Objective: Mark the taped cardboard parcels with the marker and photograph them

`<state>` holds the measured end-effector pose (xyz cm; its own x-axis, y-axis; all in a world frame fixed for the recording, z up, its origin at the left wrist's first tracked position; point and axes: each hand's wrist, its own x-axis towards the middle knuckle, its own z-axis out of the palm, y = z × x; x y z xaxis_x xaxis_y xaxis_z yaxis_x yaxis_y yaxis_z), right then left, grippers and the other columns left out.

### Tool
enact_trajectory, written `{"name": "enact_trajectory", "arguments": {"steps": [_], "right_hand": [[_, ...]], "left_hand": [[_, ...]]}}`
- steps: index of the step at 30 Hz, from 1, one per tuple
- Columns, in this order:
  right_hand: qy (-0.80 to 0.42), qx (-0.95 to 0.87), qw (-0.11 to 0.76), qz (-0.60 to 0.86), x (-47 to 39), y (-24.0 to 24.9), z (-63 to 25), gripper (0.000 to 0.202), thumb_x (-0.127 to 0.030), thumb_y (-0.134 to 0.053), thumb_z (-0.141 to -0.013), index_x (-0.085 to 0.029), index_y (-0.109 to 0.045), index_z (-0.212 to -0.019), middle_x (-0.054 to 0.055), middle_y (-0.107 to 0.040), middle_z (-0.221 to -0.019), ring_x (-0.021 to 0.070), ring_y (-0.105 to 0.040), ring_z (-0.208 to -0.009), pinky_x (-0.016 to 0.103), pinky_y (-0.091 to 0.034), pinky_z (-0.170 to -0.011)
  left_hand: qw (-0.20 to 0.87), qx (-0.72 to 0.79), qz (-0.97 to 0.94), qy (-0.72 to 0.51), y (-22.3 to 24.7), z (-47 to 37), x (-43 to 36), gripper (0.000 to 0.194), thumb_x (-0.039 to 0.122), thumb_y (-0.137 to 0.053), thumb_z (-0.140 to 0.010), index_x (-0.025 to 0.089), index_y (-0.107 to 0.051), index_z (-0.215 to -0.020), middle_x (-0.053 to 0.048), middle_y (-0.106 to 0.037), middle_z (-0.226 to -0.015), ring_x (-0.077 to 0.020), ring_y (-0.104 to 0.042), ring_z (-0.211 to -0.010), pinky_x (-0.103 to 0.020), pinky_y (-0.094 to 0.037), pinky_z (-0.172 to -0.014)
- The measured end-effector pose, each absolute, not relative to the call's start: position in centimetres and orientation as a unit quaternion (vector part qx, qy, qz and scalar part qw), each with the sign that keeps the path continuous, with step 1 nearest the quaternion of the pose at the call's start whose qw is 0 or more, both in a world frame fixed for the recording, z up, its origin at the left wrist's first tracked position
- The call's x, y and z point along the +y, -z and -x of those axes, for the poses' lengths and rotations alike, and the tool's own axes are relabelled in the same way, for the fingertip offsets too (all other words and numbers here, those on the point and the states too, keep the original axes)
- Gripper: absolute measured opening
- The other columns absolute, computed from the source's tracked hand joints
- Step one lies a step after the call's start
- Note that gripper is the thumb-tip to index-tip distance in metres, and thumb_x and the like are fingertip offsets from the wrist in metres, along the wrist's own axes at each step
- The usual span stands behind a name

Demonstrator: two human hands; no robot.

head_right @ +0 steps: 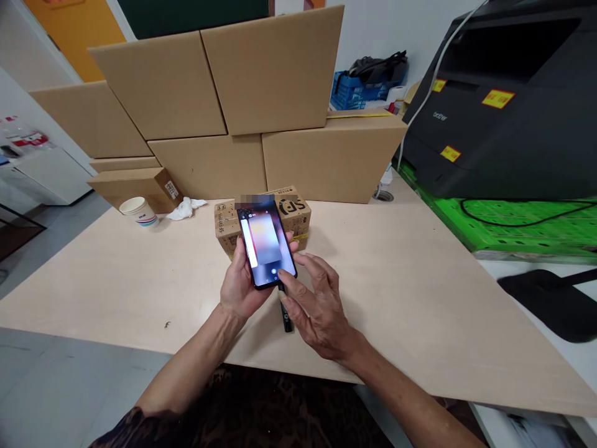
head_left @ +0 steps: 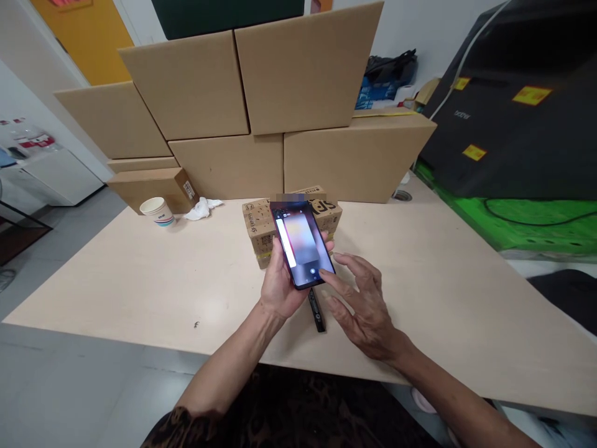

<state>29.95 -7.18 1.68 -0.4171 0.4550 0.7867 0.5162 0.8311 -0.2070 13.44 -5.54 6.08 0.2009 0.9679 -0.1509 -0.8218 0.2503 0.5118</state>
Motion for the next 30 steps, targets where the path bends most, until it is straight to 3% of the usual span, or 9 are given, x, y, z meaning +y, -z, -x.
{"name": "enact_trajectory", "arguments": {"steps": [17, 23, 30], "right_hand": [[0.049, -0.845, 0.439, 0.301, -7.4, -1.5, -30.7, 0.048, -0.015, -0.061, -0.096, -0.019, -0.054, -0.144, 0.016, -0.033, -0.161, 0.0359, -0.030, -0.151, 0.053, -0.031, -0.121], [0.040, -0.862, 0.405, 0.302, -7.3, -1.4, -30.4, 0.052, -0.023, -0.060, -0.098, -0.025, -0.051, -0.149, 0.013, -0.018, -0.172, 0.0395, -0.019, -0.157, 0.062, -0.028, -0.122], [0.025, -0.842, 0.434, 0.321, -7.3, -1.5, -31.0, 0.064, -0.027, -0.056, -0.099, -0.030, -0.038, -0.160, 0.010, -0.024, -0.170, 0.0400, -0.024, -0.156, 0.064, -0.032, -0.120]], "left_hand": [[0.760, 0.232, -0.160, -0.586, -6.3, -13.6, -5.7, 0.074, 0.062, -0.022, -0.107, 0.010, -0.066, -0.137, -0.018, -0.070, -0.138, -0.0334, -0.064, -0.133, -0.051, -0.038, -0.123], [0.761, 0.222, -0.170, -0.585, -6.1, -13.5, -5.9, 0.073, 0.062, -0.022, -0.107, 0.013, -0.067, -0.136, -0.016, -0.073, -0.133, -0.0313, -0.064, -0.134, -0.048, -0.040, -0.121], [0.762, 0.234, -0.163, -0.582, -6.2, -13.5, -6.0, 0.070, 0.063, -0.029, -0.106, 0.013, -0.062, -0.142, -0.019, -0.069, -0.139, -0.0354, -0.061, -0.137, -0.052, -0.042, -0.119]]}}
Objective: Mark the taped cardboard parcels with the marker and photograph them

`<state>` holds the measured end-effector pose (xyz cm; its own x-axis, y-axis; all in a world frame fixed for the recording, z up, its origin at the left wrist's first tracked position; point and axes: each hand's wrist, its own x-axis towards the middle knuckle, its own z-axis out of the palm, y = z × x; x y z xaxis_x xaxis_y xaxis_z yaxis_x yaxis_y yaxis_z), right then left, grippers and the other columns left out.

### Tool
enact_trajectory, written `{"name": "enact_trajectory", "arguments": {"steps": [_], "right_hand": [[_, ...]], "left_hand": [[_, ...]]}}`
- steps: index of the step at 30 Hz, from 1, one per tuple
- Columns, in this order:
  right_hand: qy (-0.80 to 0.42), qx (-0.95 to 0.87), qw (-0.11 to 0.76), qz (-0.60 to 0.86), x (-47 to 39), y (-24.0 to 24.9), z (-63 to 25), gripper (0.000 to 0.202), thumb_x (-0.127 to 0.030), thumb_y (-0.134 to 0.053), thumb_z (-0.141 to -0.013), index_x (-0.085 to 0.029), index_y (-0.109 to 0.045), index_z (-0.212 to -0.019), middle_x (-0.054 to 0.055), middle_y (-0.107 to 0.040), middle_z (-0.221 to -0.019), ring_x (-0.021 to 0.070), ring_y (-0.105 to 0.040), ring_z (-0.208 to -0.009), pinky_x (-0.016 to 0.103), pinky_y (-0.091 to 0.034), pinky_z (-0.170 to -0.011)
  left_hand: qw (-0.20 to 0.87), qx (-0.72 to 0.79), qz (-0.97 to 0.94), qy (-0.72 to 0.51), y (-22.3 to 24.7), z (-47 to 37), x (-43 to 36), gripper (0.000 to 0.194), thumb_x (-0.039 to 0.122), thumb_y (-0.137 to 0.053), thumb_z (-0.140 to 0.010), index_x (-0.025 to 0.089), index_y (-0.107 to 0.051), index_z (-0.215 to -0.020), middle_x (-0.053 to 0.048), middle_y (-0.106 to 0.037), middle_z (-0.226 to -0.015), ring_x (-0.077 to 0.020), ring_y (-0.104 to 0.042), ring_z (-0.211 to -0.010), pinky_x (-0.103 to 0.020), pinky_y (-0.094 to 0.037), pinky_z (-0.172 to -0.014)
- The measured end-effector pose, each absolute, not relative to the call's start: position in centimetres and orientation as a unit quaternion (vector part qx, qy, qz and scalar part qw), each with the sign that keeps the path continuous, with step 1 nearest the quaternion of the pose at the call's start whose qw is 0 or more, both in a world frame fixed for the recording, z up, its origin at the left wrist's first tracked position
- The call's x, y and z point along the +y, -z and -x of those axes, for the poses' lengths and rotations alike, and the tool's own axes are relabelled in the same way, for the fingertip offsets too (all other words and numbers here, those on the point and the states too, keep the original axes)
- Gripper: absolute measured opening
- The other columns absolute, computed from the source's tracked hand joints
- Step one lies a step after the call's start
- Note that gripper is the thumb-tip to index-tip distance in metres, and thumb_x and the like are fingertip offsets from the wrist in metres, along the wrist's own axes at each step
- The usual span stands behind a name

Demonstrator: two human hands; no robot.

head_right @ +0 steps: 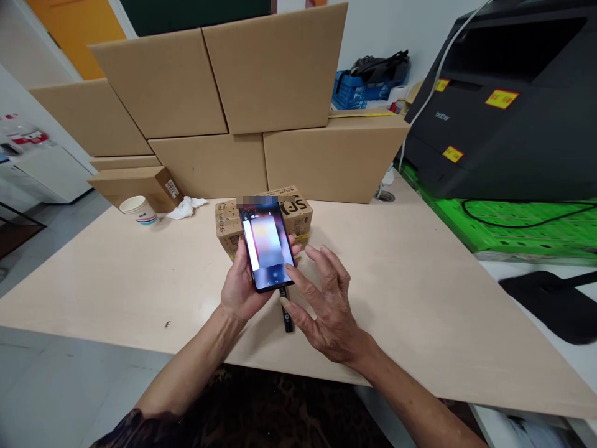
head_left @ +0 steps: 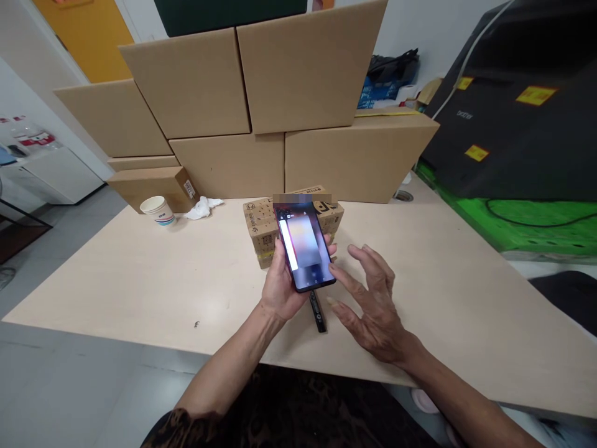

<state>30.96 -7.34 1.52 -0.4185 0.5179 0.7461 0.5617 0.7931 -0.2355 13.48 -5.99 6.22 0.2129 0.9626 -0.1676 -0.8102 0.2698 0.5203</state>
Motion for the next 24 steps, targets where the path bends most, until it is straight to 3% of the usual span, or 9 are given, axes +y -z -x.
{"name": "enact_trajectory", "arguments": {"steps": [11, 24], "right_hand": [[0.032, -0.839, 0.443, 0.316, -7.37, -1.37, -31.27, 0.057, -0.025, -0.058, -0.099, -0.024, -0.045, -0.154, 0.015, -0.034, -0.162, 0.0390, -0.030, -0.151, 0.062, -0.033, -0.119], [0.028, -0.835, 0.446, 0.320, -7.44, -0.95, -31.27, 0.061, -0.022, -0.060, -0.097, -0.029, -0.044, -0.156, 0.012, -0.034, -0.164, 0.0382, -0.032, -0.152, 0.061, -0.037, -0.118]], "left_hand": [[0.760, 0.240, -0.176, -0.579, -6.34, -13.59, -6.08, 0.073, 0.062, -0.023, -0.106, 0.010, -0.067, -0.134, -0.020, -0.069, -0.138, -0.0362, -0.062, -0.136, -0.053, -0.043, -0.118], [0.765, 0.229, -0.156, -0.581, -6.38, -13.63, -6.13, 0.067, 0.061, -0.027, -0.106, 0.017, -0.060, -0.144, -0.017, -0.072, -0.134, -0.0336, -0.065, -0.132, -0.055, -0.042, -0.118]]}}
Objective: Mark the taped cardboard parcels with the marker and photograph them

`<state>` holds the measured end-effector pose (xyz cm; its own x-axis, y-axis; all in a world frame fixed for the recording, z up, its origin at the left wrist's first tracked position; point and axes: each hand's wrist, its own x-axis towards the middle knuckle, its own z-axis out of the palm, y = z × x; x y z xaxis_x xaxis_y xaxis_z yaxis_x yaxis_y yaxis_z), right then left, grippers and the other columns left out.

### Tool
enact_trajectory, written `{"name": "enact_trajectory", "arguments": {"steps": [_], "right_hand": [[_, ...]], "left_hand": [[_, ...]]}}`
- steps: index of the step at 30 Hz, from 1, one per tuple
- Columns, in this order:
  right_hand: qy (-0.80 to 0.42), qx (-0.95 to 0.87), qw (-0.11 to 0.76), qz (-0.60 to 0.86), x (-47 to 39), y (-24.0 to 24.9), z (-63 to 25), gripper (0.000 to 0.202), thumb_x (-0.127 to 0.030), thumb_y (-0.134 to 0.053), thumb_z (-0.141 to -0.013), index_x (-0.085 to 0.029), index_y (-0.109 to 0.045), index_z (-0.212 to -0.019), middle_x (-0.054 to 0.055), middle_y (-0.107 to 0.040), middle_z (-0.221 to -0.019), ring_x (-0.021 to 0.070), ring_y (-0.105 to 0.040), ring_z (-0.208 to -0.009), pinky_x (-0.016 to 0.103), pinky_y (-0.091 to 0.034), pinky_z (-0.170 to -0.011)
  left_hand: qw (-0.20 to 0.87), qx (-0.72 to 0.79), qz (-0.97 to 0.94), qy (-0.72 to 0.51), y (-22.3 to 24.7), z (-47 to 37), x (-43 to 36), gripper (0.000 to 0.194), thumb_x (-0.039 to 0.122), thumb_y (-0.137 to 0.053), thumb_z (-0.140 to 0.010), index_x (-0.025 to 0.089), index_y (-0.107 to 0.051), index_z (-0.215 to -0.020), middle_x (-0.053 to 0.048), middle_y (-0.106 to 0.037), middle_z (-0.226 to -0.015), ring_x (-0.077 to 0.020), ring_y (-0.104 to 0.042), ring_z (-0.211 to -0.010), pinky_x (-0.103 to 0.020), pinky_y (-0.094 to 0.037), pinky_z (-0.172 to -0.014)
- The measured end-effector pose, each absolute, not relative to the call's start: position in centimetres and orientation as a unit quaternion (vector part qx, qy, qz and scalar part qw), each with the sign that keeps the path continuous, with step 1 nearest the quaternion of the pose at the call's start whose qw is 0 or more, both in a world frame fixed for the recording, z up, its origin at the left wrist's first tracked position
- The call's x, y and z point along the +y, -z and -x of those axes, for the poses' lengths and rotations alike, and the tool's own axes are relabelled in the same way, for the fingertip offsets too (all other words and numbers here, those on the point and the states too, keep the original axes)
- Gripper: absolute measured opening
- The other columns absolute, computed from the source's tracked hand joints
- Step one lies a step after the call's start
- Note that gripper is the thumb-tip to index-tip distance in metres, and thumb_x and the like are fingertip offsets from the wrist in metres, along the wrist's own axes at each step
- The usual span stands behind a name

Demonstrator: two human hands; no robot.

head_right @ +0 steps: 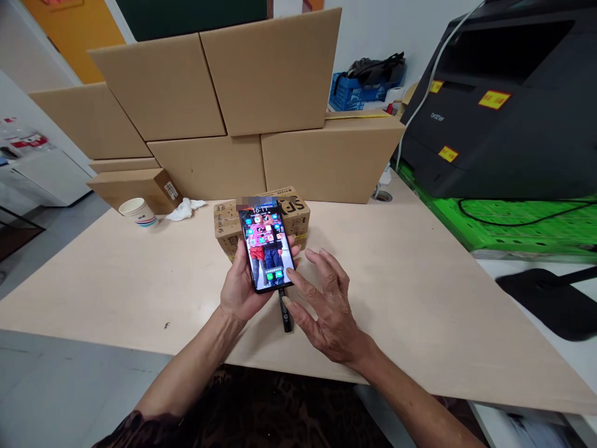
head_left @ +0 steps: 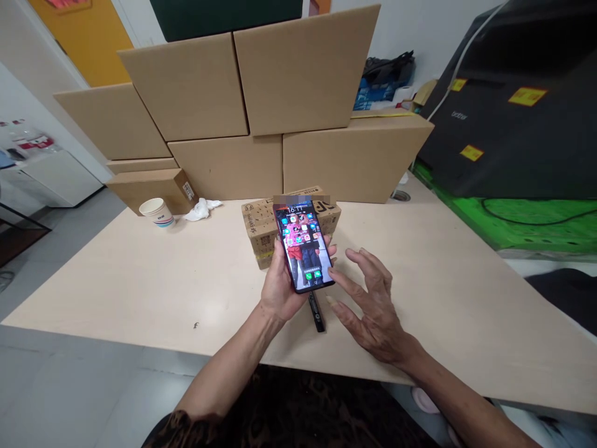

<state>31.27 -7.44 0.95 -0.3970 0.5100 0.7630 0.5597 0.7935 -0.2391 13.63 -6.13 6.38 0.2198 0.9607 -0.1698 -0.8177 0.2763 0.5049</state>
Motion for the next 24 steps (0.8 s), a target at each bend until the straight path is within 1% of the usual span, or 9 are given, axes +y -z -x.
{"name": "enact_trajectory", "arguments": {"steps": [3, 5, 7, 10, 12, 15, 19, 21, 24], "right_hand": [[0.030, -0.837, 0.443, 0.319, -7.4, -0.9, -31.3, 0.060, -0.022, -0.060, -0.097, -0.028, -0.045, -0.155, 0.013, -0.033, -0.163, 0.0384, -0.031, -0.152, 0.061, -0.036, -0.118], [0.034, -0.835, 0.446, 0.321, -7.4, -0.9, -31.2, 0.059, -0.023, -0.060, -0.098, -0.027, -0.045, -0.154, 0.014, -0.035, -0.161, 0.0384, -0.033, -0.151, 0.061, -0.037, -0.117], [0.030, -0.826, 0.454, 0.333, -7.4, -1.0, -31.1, 0.057, -0.024, -0.058, -0.099, -0.026, -0.044, -0.155, 0.015, -0.041, -0.156, 0.0373, -0.039, -0.145, 0.059, -0.039, -0.115], [-0.006, -0.804, 0.468, 0.366, -7.5, -0.9, -31.1, 0.055, -0.024, -0.054, -0.101, -0.026, -0.043, -0.155, 0.015, -0.051, -0.143, 0.0333, -0.050, -0.134, 0.054, -0.045, -0.109], [-0.032, -0.793, 0.476, 0.379, -7.6, -0.8, -31.2, 0.054, -0.024, -0.053, -0.102, -0.027, -0.043, -0.155, 0.014, -0.054, -0.139, 0.0315, -0.052, -0.130, 0.051, -0.047, -0.106], [-0.041, -0.787, 0.476, 0.391, -7.5, -0.7, -31.4, 0.052, -0.027, -0.052, -0.103, -0.030, -0.044, -0.155, 0.014, -0.051, -0.144, 0.0320, -0.050, -0.133, 0.050, -0.047, -0.107], [-0.036, -0.784, 0.462, 0.414, -6.9, -1.1, -31.4, 0.050, -0.033, -0.049, -0.105, -0.032, -0.044, -0.155, 0.013, -0.044, -0.154, 0.0350, -0.045, -0.141, 0.055, -0.041, -0.112], [-0.047, -0.776, 0.467, 0.421, -6.5, -1.3, -31.2, 0.050, -0.035, -0.048, -0.106, -0.032, -0.044, -0.155, 0.013, -0.044, -0.155, 0.0350, -0.044, -0.143, 0.056, -0.041, -0.114], [-0.072, -0.765, 0.477, 0.427, -6.1, -1.5, -30.9, 0.048, -0.037, -0.047, -0.107, -0.031, -0.045, -0.155, 0.013, -0.047, -0.154, 0.0333, -0.045, -0.144, 0.054, -0.043, -0.113]], "left_hand": [[0.767, 0.230, -0.153, -0.579, -6.4, -13.6, -6.2, 0.066, 0.061, -0.029, -0.106, 0.018, -0.060, -0.144, -0.016, -0.072, -0.134, -0.0331, -0.065, -0.132, -0.054, -0.042, -0.118], [0.767, 0.231, -0.160, -0.577, -6.4, -13.7, -6.2, 0.066, 0.062, -0.029, -0.106, 0.018, -0.061, -0.143, -0.016, -0.072, -0.134, -0.0329, -0.065, -0.131, -0.053, -0.042, -0.119], [0.766, 0.232, -0.166, -0.576, -6.4, -13.7, -6.2, 0.067, 0.062, -0.029, -0.106, 0.016, -0.063, -0.140, -0.017, -0.071, -0.135, -0.0331, -0.066, -0.131, -0.052, -0.041, -0.119], [0.768, 0.228, -0.168, -0.575, -6.6, -13.7, -6.2, 0.067, 0.061, -0.030, -0.106, 0.015, -0.063, -0.140, -0.018, -0.071, -0.134, -0.0334, -0.065, -0.131, -0.051, -0.040, -0.120], [0.769, 0.222, -0.171, -0.575, -6.6, -13.7, -6.2, 0.066, 0.062, -0.032, -0.105, 0.015, -0.062, -0.141, -0.018, -0.072, -0.134, -0.0336, -0.065, -0.132, -0.051, -0.039, -0.121], [0.770, 0.214, -0.180, -0.574, -6.5, -13.7, -6.1, 0.066, 0.063, -0.034, -0.105, 0.016, -0.061, -0.143, -0.018, -0.071, -0.135, -0.0339, -0.064, -0.133, -0.051, -0.038, -0.122], [0.776, 0.212, -0.184, -0.564, -6.0, -13.9, -6.2, 0.066, 0.063, -0.036, -0.104, 0.016, -0.060, -0.143, -0.019, -0.069, -0.138, -0.0354, -0.062, -0.135, -0.054, -0.039, -0.121], [0.785, 0.214, -0.179, -0.553, -5.7, -14.0, -6.3, 0.066, 0.062, -0.036, -0.104, 0.015, -0.060, -0.144, -0.020, -0.069, -0.137, -0.0364, -0.062, -0.136, -0.055, -0.041, -0.119], [0.793, 0.218, -0.170, -0.542, -5.4, -14.3, -6.5, 0.067, 0.061, -0.033, -0.105, 0.013, -0.060, -0.144, -0.020, -0.071, -0.134, -0.0357, -0.062, -0.135, -0.054, -0.042, -0.119]]}}
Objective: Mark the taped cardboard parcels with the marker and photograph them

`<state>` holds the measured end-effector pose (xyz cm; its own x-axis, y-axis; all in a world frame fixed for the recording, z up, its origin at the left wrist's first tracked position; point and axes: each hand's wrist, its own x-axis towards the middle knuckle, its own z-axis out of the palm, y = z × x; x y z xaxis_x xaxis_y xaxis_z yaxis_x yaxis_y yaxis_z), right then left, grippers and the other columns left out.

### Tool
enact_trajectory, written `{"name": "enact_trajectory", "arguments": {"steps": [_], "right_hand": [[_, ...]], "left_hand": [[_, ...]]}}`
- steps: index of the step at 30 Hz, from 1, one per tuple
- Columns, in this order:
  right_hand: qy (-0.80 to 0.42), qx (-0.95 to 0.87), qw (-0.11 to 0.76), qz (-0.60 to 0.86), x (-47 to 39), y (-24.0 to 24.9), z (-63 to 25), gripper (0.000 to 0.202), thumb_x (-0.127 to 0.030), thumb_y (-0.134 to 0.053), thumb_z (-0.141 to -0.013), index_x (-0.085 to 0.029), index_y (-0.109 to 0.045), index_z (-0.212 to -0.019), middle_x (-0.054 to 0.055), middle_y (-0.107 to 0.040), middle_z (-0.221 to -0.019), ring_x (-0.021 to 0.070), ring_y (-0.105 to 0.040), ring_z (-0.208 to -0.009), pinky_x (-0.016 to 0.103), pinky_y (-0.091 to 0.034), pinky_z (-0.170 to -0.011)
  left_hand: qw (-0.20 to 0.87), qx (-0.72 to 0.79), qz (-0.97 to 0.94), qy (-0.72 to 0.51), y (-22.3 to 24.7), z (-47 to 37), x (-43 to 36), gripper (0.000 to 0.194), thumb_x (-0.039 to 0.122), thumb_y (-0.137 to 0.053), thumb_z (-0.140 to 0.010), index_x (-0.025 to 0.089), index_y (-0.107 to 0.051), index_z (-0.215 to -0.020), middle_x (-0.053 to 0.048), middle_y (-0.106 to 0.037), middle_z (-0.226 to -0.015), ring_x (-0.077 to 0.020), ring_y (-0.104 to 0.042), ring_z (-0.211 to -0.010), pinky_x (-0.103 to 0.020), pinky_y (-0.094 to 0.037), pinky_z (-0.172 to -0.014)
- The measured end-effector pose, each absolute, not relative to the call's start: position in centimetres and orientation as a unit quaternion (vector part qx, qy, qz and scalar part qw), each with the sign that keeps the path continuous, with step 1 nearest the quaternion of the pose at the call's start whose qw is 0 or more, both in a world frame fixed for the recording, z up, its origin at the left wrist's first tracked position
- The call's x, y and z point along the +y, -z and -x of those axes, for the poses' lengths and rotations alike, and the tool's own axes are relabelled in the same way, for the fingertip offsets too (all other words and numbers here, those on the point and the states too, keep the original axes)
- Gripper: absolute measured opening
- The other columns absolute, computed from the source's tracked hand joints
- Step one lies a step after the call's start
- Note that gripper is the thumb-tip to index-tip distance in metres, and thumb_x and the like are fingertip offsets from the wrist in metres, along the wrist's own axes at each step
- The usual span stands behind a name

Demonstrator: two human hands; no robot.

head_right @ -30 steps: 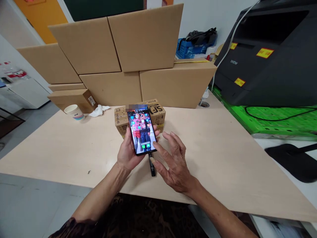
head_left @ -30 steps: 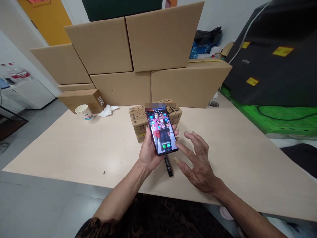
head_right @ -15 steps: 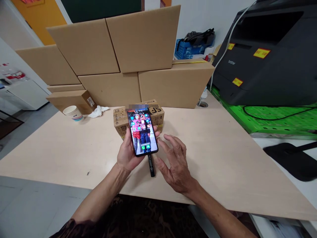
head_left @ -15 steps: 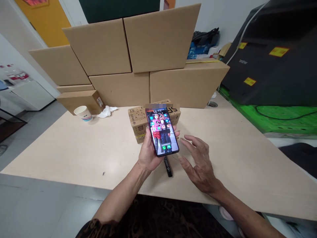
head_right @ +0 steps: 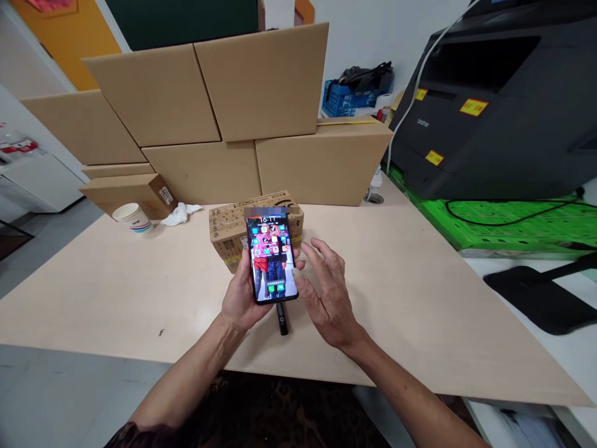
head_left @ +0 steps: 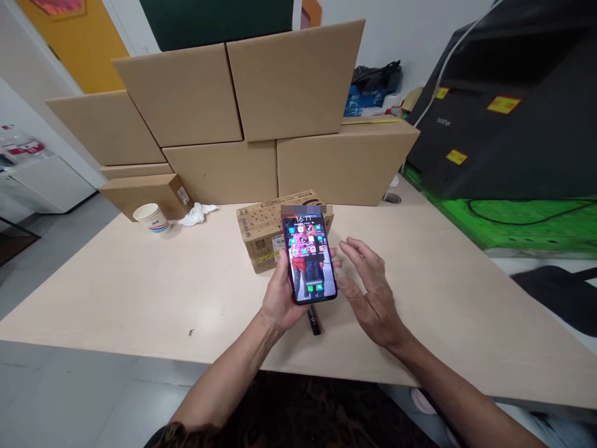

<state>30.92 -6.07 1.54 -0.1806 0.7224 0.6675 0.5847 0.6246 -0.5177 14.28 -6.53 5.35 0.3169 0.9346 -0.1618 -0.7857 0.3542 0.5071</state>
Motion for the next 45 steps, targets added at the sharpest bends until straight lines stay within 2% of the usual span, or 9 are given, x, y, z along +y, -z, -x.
{"name": "enact_trajectory", "arguments": {"steps": [7, 11, 15, 22, 25, 29, 36, 41, 45], "right_hand": [[-0.097, -0.747, 0.486, 0.442, -5.5, -1.3, -30.9, 0.050, -0.045, -0.048, -0.106, -0.030, -0.046, -0.153, 0.014, -0.045, -0.158, 0.0334, -0.041, -0.147, 0.057, -0.043, -0.114], [-0.242, -0.672, 0.518, 0.471, -6.0, 0.1, -31.2, 0.049, -0.049, -0.052, -0.104, -0.028, -0.050, -0.147, 0.014, -0.062, -0.140, 0.0285, -0.061, -0.127, 0.047, -0.056, -0.098], [-0.361, -0.597, 0.551, 0.458, -7.5, 1.1, -31.3, 0.049, -0.051, -0.059, -0.100, -0.027, -0.052, -0.141, 0.011, -0.069, -0.125, 0.0237, -0.067, -0.112, 0.037, -0.058, -0.087], [-0.523, -0.550, 0.510, 0.406, -9.1, -0.5, -31.1, 0.046, -0.052, -0.061, -0.100, -0.028, -0.060, -0.138, 0.002, -0.068, -0.086, 0.0174, -0.062, -0.075, 0.032, -0.057, -0.071], [-0.542, -0.526, 0.525, 0.393, -8.8, -0.7, -30.8, 0.048, -0.050, -0.064, -0.099, -0.030, -0.060, -0.142, 0.002, -0.070, -0.093, 0.0161, -0.060, -0.075, 0.029, -0.054, -0.065], [-0.551, -0.486, 0.540, 0.411, -8.5, -0.2, -30.4, 0.051, -0.051, -0.067, -0.096, -0.030, -0.060, -0.142, 0.004, -0.075, -0.104, 0.0154, -0.062, -0.073, 0.028, -0.052, -0.060], [-0.526, -0.401, 0.601, 0.450, -8.4, 0.7, -30.0, 0.061, -0.058, -0.071, -0.089, -0.029, -0.062, -0.142, 0.009, -0.071, -0.136, 0.0295, -0.072, -0.116, 0.043, -0.060, -0.095], [-0.511, -0.354, 0.625, 0.472, -8.1, 0.7, -30.5, 0.063, -0.059, -0.075, -0.085, -0.027, -0.066, -0.138, 0.010, -0.071, -0.138, 0.0309, -0.073, -0.115, 0.043, -0.061, -0.093], [-0.509, -0.338, 0.619, 0.493, -7.6, 1.1, -31.4, 0.063, -0.058, -0.080, -0.081, -0.025, -0.068, -0.133, 0.009, -0.076, -0.129, 0.0281, -0.075, -0.107, 0.039, -0.061, -0.087]], "left_hand": [[0.804, 0.231, -0.178, -0.519, -4.6, -15.0, -7.0, 0.065, 0.061, -0.038, -0.104, 0.011, -0.069, -0.131, -0.020, -0.074, -0.127, -0.0349, -0.066, -0.129, -0.052, -0.043, -0.118], [0.788, 0.242, -0.175, -0.538, -4.5, -15.1, -7.0, 0.064, 0.059, -0.036, -0.105, 0.010, -0.071, -0.127, -0.019, -0.075, -0.125, -0.0325, -0.069, -0.125, -0.049, -0.044, -0.117], [0.776, 0.249, -0.187, -0.548, -4.6, -15.2, -6.8, 0.065, 0.061, -0.036, -0.105, 0.010, -0.071, -0.127, -0.019, -0.076, -0.123, -0.0318, -0.070, -0.121, -0.046, -0.048, -0.113], [0.773, 0.276, -0.214, -0.529, -3.7, -15.7, -6.9, 0.067, 0.062, -0.030, -0.106, 0.011, -0.072, -0.115, -0.016, -0.078, -0.097, -0.0308, -0.076, -0.087, -0.040, -0.061, -0.069], [0.781, 0.271, -0.206, -0.523, -3.5, -16.0, -7.1, 0.064, 0.063, -0.035, -0.104, 0.012, -0.072, -0.115, -0.016, -0.078, -0.099, -0.0293, -0.075, -0.085, -0.039, -0.061, -0.068], [0.792, 0.280, -0.176, -0.513, -3.6, -16.5, -7.3, 0.063, 0.063, -0.036, -0.104, 0.013, -0.072, -0.116, -0.015, -0.078, -0.102, -0.0300, -0.076, -0.093, -0.045, -0.061, -0.084], [0.791, 0.322, -0.123, -0.505, -3.9, -18.0, -7.6, 0.055, 0.058, -0.045, -0.104, 0.013, -0.075, -0.114, -0.012, -0.080, -0.107, -0.0281, -0.073, -0.112, -0.041, -0.052, -0.106], [0.792, 0.361, -0.125, -0.476, -3.6, -18.6, -7.5, 0.050, 0.054, -0.043, -0.106, 0.016, -0.076, -0.111, -0.010, -0.080, -0.108, -0.0241, -0.073, -0.103, -0.036, -0.054, -0.095], [0.767, 0.366, -0.154, -0.505, -2.5, -18.8, -7.0, 0.039, 0.055, -0.072, -0.090, 0.018, -0.075, -0.103, -0.006, -0.079, -0.097, -0.0215, -0.070, -0.089, -0.031, -0.053, -0.082]]}}
